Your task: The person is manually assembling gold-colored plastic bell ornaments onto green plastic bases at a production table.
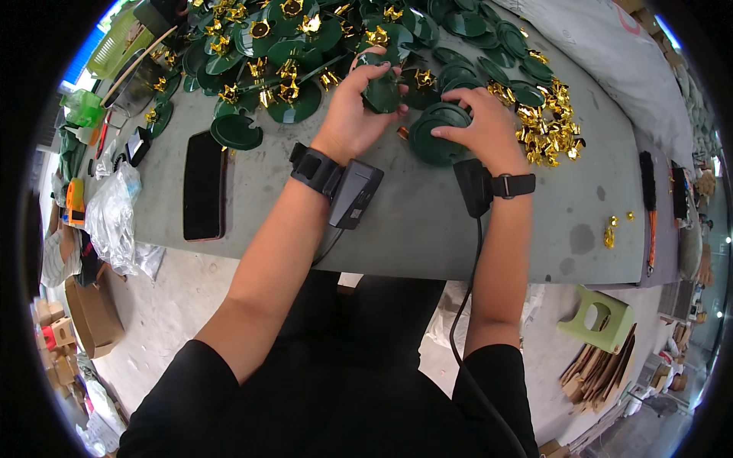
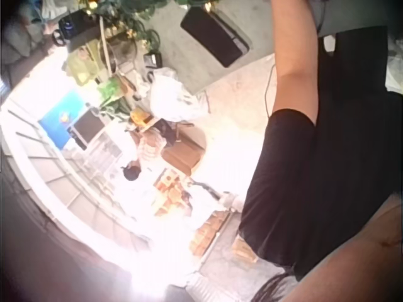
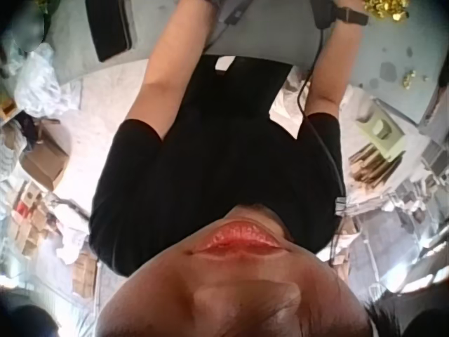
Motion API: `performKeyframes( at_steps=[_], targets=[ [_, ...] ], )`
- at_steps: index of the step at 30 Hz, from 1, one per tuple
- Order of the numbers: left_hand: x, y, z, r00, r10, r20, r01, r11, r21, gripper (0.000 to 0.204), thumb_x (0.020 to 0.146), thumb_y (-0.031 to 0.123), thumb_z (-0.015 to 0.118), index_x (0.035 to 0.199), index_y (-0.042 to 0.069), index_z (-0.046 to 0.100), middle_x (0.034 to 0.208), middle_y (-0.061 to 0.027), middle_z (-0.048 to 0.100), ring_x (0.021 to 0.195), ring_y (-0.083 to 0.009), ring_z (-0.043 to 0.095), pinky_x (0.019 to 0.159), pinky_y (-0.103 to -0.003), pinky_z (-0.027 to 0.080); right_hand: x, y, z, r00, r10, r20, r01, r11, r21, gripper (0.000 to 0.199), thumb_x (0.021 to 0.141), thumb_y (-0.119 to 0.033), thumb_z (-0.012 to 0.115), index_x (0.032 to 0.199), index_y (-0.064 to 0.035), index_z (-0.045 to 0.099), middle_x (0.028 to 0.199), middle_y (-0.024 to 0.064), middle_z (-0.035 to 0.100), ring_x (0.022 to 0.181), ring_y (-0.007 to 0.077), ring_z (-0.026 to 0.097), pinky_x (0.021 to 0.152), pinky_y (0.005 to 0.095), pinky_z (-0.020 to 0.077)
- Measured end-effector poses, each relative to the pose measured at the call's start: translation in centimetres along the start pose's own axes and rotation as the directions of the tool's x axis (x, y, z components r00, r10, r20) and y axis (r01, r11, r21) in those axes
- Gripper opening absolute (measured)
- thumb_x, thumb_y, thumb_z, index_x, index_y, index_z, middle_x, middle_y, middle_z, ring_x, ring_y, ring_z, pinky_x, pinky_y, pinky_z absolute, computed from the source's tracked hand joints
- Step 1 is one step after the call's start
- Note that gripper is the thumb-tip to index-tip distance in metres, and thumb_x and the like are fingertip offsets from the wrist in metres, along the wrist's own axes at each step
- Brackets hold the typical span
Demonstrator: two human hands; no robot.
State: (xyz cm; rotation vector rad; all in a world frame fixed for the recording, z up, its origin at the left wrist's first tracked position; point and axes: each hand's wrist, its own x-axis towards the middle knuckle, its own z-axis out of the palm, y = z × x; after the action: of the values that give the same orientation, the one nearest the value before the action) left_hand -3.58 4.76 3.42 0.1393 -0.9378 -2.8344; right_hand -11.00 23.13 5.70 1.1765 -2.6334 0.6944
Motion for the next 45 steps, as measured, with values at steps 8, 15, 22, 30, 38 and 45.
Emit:
performKeyframes(
  at_steps=[8,15,22,30,38,45],
  targets=[
    [0.7,-0.2,-0.4,0.998,-0.009,-0.063,0.005,0.997,-0.073,0.021,0.084,0.021,0.056,0.102,0.016,0.046,0.097,-0.0046,0.053,0.089,-0.0224,0.055,0.074,-0.04,0.046,0.4,-1.1,-1.0,0.97,0.233,0.065,-0.235,0.848,0.474,0.033,0.069,-0.018,0.077,0.091,0.001,0.062,0.073,-0.0011,0.055,0.064,0.0074,0.046,0.057,0.022,0.0381],
    [-0.1,-2.3,0.6,0.998,0.019,-0.058,-0.003,0.965,0.264,0.025,0.088,0.03,0.055,0.103,0.014,0.043,0.1,-0.0031,0.053,0.088,-0.0142,0.055,0.065,-0.031,0.049,0.5,-4.7,0.6,0.755,-0.002,-0.656,0.104,0.988,0.117,0.023,0.071,-0.012,0.074,0.089,-0.0022,0.063,0.084,0.0089,0.062,0.075,0.021,0.06,0.066,0.0284,0.047],
    [-0.5,-2.8,1.6,0.996,0.048,0.07,-0.059,0.987,0.151,0.045,0.09,0.039,0.05,0.124,0.013,0.036,0.115,-0.0076,0.048,0.1,-0.019,0.053,0.082,-0.034,0.048,0.3,-5.3,1.5,0.774,-0.065,-0.63,0.184,0.975,0.125,0.024,0.066,-0.009,0.076,0.086,-0.0064,0.063,0.083,0.0075,0.061,0.075,0.0239,0.059,0.066,0.0309,0.0478],
    [0.1,-1.2,0.1,0.997,-0.026,0.074,0.029,0.999,-0.044,0.042,0.088,0.036,0.05,0.124,0.017,0.041,0.117,-0.0089,0.05,0.104,-0.0254,0.052,0.087,-0.049,0.044,0.5,-6.0,1.7,0.929,-0.203,-0.31,0.264,0.95,0.168,0.033,0.071,-0.023,0.072,0.101,-0.0101,0.065,0.099,0.0062,0.06,0.097,0.0232,0.055,0.078,0.0333,0.0461],
    [-0.1,-0.4,0.3,0.988,-0.101,0.117,0.117,0.983,-0.145,0.034,0.081,0.017,0.05,0.115,0.017,0.044,0.111,-0.0101,0.053,0.101,-0.0305,0.054,0.078,-0.052,0.048,0.9,0.1,0.0,0.903,0.256,-0.345,0.01,0.789,0.614,0.024,0.082,-0.019,0.064,0.102,-0.0051,0.065,0.098,0.0116,0.065,0.088,0.023,0.061,0.082,0.0313,0.0454],
    [0.0,0.2,-0.3,0.996,0.006,0.087,0.019,0.959,-0.284,0.043,0.076,0.014,0.048,0.119,0.013,0.044,0.118,-0.0133,0.049,0.113,-0.0352,0.046,0.098,-0.06,0.033,0.3,3.3,0.3,0.914,0.25,-0.32,-0.2,0.963,0.18,0.035,0.074,-0.029,0.07,0.101,-0.0082,0.064,0.102,0.0102,0.062,0.095,0.0259,0.057,0.084,0.0342,0.0436]
  ],
)
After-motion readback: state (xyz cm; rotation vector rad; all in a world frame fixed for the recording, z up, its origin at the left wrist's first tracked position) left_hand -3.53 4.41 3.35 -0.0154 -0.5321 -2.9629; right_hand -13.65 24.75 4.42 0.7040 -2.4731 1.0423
